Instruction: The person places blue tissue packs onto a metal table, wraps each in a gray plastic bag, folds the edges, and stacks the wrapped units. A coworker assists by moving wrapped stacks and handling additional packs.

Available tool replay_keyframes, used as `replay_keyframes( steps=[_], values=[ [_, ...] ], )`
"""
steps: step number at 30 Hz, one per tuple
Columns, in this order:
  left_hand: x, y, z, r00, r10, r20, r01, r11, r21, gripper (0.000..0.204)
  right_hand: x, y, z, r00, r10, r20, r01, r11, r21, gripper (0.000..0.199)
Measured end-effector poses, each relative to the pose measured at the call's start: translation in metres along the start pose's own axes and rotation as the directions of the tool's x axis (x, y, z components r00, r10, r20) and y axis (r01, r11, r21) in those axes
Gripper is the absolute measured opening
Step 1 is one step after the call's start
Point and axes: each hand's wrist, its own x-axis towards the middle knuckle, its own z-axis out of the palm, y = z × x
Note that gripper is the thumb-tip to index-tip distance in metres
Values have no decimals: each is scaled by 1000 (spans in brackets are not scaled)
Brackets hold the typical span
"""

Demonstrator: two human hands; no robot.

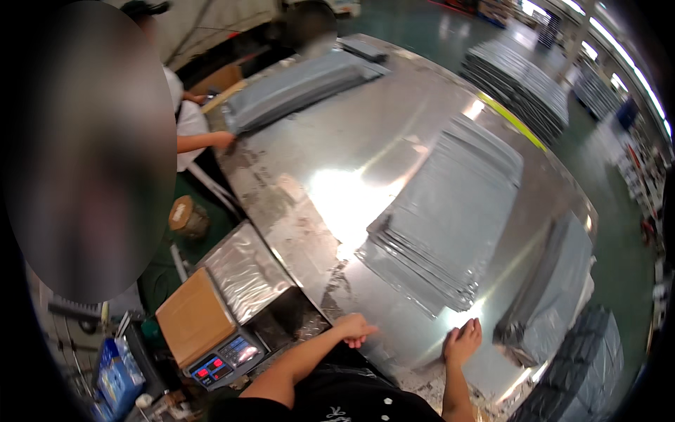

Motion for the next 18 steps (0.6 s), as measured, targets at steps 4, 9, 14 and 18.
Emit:
replay_keyframes(
  steps=[4,9,14,18],
  values=[
    [6,0,2,997,-36,69,39,998,-44,59,9,-4,-11,1000,13,22,-13,1000,-6,51],
    [9,3,-1,999,-32,35,33,999,-25,61,8,-3,-9,1000,30,1,-30,999,-10,52],
    [12,0,-2,999,-40,29,40,999,-16,62,5,-1,-4,1000,22,-6,-22,1000,0,52],
    [13,-1,-1,999,-25,35,25,1000,-5,58,4,3,-1,1000,10,-16,-10,1000,-14,52]
  ],
)
